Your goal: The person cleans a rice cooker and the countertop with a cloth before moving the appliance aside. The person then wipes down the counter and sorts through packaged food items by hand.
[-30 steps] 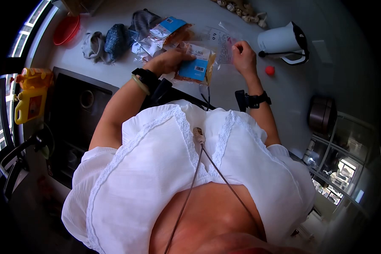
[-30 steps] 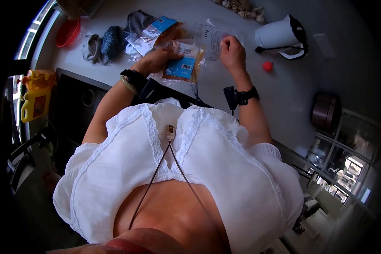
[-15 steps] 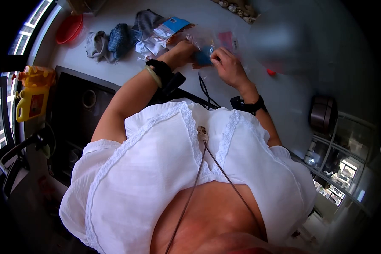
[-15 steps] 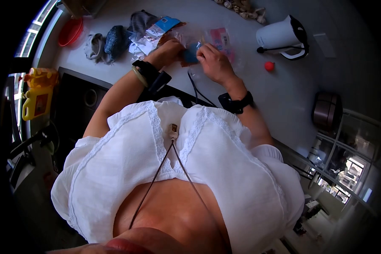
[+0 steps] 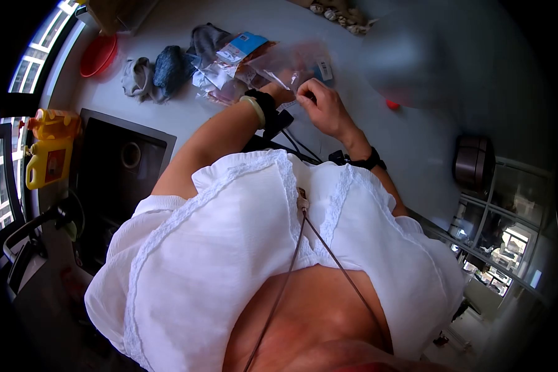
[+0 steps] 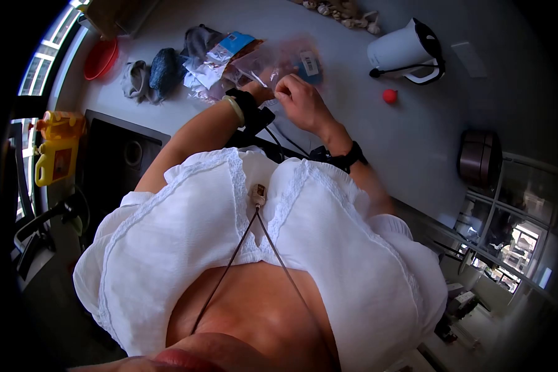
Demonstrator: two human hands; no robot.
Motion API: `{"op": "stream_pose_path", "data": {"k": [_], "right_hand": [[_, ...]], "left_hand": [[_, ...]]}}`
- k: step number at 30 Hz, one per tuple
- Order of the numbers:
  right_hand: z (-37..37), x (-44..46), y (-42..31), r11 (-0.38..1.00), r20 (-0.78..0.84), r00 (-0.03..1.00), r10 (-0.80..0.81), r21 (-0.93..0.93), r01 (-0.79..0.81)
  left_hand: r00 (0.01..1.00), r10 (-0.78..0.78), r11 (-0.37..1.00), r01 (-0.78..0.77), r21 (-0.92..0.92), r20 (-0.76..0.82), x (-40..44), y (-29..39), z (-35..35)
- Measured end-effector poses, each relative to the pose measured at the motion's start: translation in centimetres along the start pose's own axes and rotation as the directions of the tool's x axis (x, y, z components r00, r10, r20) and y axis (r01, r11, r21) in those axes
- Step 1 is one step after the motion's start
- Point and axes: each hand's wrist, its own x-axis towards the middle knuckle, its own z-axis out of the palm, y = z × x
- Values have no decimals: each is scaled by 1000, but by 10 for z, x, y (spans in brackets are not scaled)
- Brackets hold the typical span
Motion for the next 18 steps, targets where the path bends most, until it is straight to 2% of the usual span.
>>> {"op": "stream_pose_path", "data": {"k": [1, 2, 4, 7, 8, 9, 10, 12, 13, 14, 15, 16, 18], "right_hand": [[0, -2, 1, 1000, -29, 1000, 0, -10, -1], [-1, -5, 2, 999, -54, 998, 33, -30, -35], [-4, -11, 8, 993, -106, 990, 96, -64, -103], [-10, -20, 23, 984, -184, 972, 149, -70, -164], [-15, -21, 25, 976, -230, 964, 132, -138, -166], [-19, -22, 27, 966, -267, 958, 106, -202, -164], [-22, -20, 28, 953, -300, 951, 73, -261, -155], [-31, -17, 33, 916, -331, 941, 65, -355, -188], [-35, -14, 36, 892, -352, 934, 59, -402, -207], [-36, -11, 40, 894, -351, 933, 83, -387, -225], [-36, -9, 45, 895, -354, 929, 111, -370, -248], [-35, -8, 49, 895, -358, 923, 140, -352, -273], [-29, -3, 56, 903, -356, 917, 180, -310, -297]], "left_hand": [[997, -80, 989, 82, -120, 22, 3, -5, 10], [997, -64, 998, 63, 23, 48, 5, -9, 20], [988, 137, 967, -149, 206, 72, 7, -15, 29], [971, -138, 990, 134, 35, 197, 15, 5, 34], [991, -84, 996, 87, -33, 100, 20, 4, 47], [965, 49, 966, -111, 232, 257, 36, 1, 57], [970, 52, 975, -100, 196, 239, 45, 16, 49], [908, 81, 883, -257, 392, 412, 62, 51, 14], [939, -149, 982, 104, 156, 311, 64, 55, 13], [884, -384, 895, 428, -126, 267, 67, 59, 12], [756, -586, 643, 653, -400, 292, 67, 62, 11], [773, -602, 675, 626, -391, 198, 60, 69, -1], [871, -488, 841, 485, -240, 50, 34, 84, -32]]}}
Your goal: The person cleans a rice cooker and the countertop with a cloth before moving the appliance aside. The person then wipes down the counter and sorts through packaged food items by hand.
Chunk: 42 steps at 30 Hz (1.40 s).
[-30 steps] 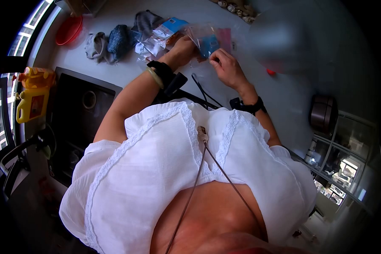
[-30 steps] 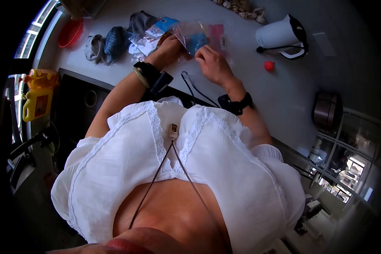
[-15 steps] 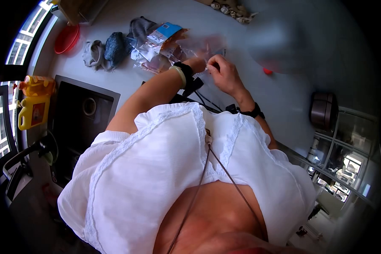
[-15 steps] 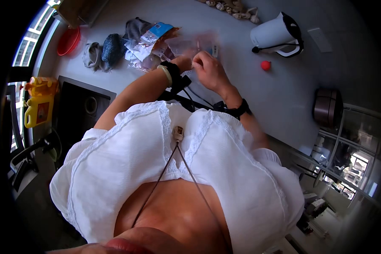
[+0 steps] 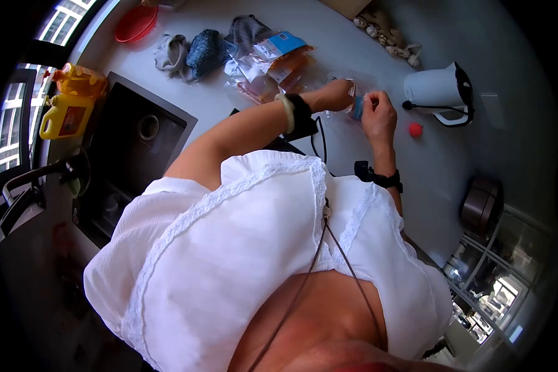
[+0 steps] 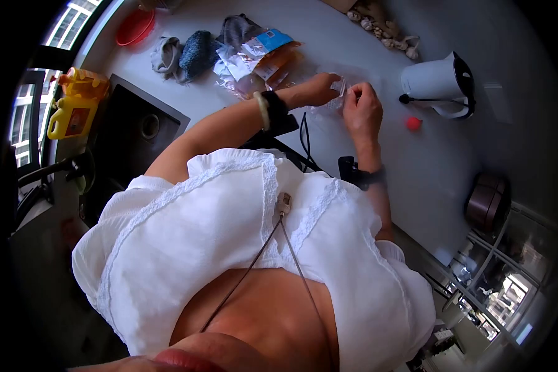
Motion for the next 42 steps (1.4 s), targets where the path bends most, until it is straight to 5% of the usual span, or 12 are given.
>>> {"op": "stream_pose_path", "data": {"k": [5, 6, 8, 11, 16, 23, 27, 29, 32, 34, 37, 42], "right_hand": [[12, 9, -3, 998, 14, 1000, 16, 54, -16], [10, 9, -7, 999, 1, 1000, 13, 53, -13], [6, 9, -17, 997, -22, 998, 62, 44, -61], [2, 11, -30, 996, -54, 996, -70, 60, 73], [6, 5, -86, 960, 147, 968, -201, 224, 166], [24, -2, -115, 963, 321, 921, -219, 226, 150], [42, 6, -109, 917, 460, 880, -118, 390, -81], [50, 18, -106, 742, 572, 820, -32, 563, -364], [84, 38, -103, 327, 647, 762, 34, 713, -620], [116, 51, -95, 197, 711, 686, 152, 659, -726], [153, 69, -86, 168, 759, 559, 334, 535, -828], [187, 83, -85, 221, 637, 578, 510, 553, -804]], "left_hand": [[946, 279, 960, -272, 68, -166, -68, -21, -93], [977, 98, 995, -99, 2, -188, -78, -32, -115], [819, 186, 963, -43, 265, -542, -94, -82, -154], [707, 66, 867, 308, 391, -704, -129, -130, -215], [495, 249, 640, 561, 525, -833, -144, -177, -260], [714, 239, 671, 369, 643, -658, -122, -169, -231], [797, -9, 676, 450, 584, -604, -108, -201, -225], [669, 14, 728, 503, 466, -743, -105, -201, -236], [482, -129, 981, -65, -183, -867, -119, -179, -259], [533, -307, 719, -413, -559, -789, -125, -177, -270], [647, -373, 341, -571, -747, -665, -145, -128, -265], [742, -342, 256, -516, -817, -576, -159, -139, -240]]}}
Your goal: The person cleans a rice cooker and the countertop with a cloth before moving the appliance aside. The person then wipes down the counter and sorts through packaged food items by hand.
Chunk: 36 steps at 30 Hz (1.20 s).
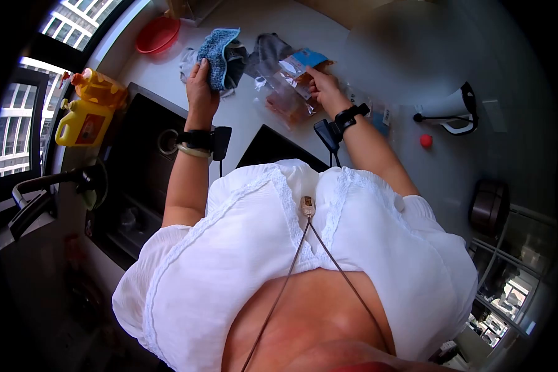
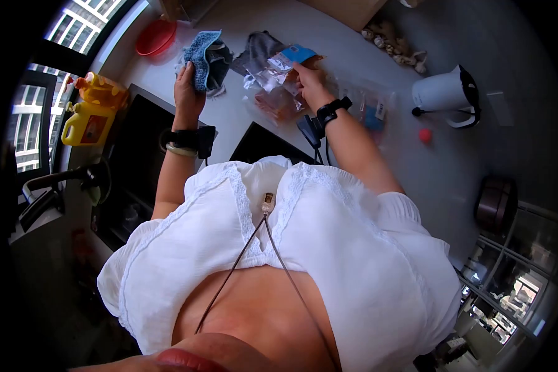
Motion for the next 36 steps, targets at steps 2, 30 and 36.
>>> {"op": "stream_pose_path", "data": {"k": [2, 30, 36], "right_hand": [[6, 0, 0, 998, -28, 999, -44, -39, 43], [28, -73, -39, 813, 353, 768, -534, 466, 350], [25, -140, -55, 830, 582, 666, -466, 550, 99]], "left_hand": [[1000, -1, 1000, 1, 8, -6, -10, -7, -3], [966, 206, 911, -249, 328, 158, -53, -4, 44], [702, 242, 386, -703, 597, 670, -79, -31, 118]]}}
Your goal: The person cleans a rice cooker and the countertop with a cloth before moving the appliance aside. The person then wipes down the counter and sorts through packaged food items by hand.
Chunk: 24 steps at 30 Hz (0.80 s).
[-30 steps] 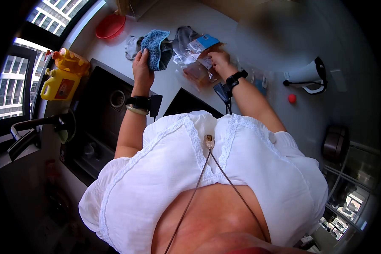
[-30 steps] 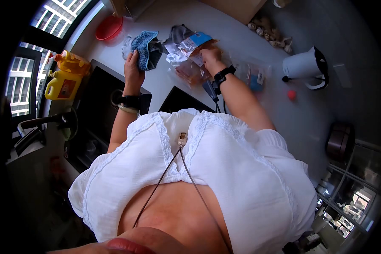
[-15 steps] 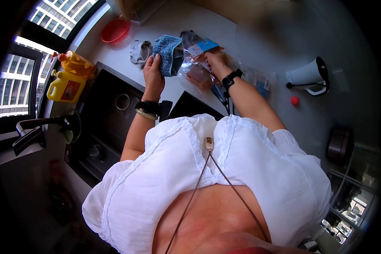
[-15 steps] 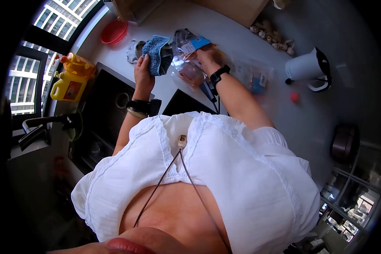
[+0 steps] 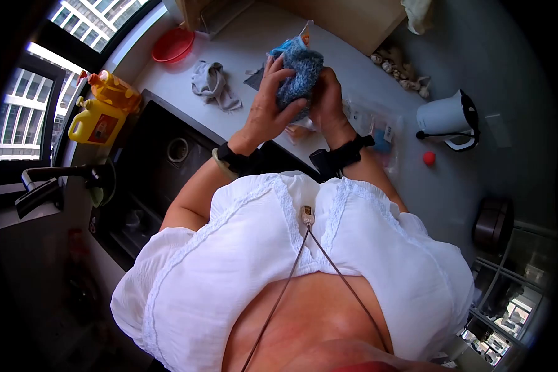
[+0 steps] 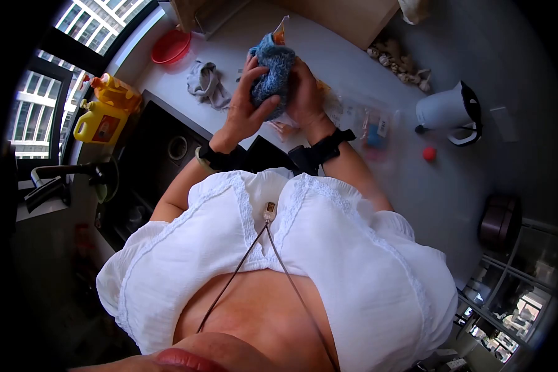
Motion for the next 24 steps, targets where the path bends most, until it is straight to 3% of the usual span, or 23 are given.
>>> {"op": "stream_pose_path", "data": {"k": [1, 4, 7, 8, 10, 11, 12, 14, 15, 18, 20, 22, 24], "right_hand": [[1, -1, 2, 1000, 11, 1000, -15, 6, 15], [-3, -8, 7, 999, 62, 997, -50, -12, 50], [-1, -20, 3, 993, 92, 995, -48, -99, 57], [9, -24, -1, 976, 192, 972, -135, -144, 164], [4, -24, -4, 931, 191, 965, -180, -284, 230], [1, -24, -6, 900, 192, 960, -204, -350, 261], [-3, -25, -8, 930, 127, 974, -189, -296, 219], [-15, -24, -14, 972, 4, 988, -151, -179, 150], [-22, -24, -17, 975, 1, 990, -143, -171, 141], [-43, -23, -14, 991, 127, 986, -104, 92, 93], [-39, -25, -12, 942, 192, 980, -42, 334, -25], [-22, -29, -14, 982, 200, 979, -45, 186, 7], [-7, -35, -24, 991, 202, 977, -74, 126, 49]], "left_hand": [[994, 105, 980, -98, 175, -31, 5, 6, 8], [992, 123, 894, -122, 430, 25, 20, 5, 18], [998, 25, 935, -2, 356, -58, 39, -13, 14], [987, -123, 979, 137, 150, -100, 47, -21, 11], [964, -266, 939, 264, -219, 21, 47, -28, 16], [971, -237, 946, 239, -221, 38, 41, -25, 21], [977, -207, 951, 214, -223, 56, 35, -21, 27], [996, -55, 998, 55, -6, 72, 14, 7, 42], [995, 34, 994, -44, 103, 97, 6, 13, 50], [976, 176, 894, -214, 393, 131, 11, 28, 51], [985, 146, 869, -174, 462, 97, 31, 33, 42], [997, 77, 883, -68, 465, -2, 61, 15, 30], [996, -89, 977, 87, 194, 2, 66, -15, 18]]}}
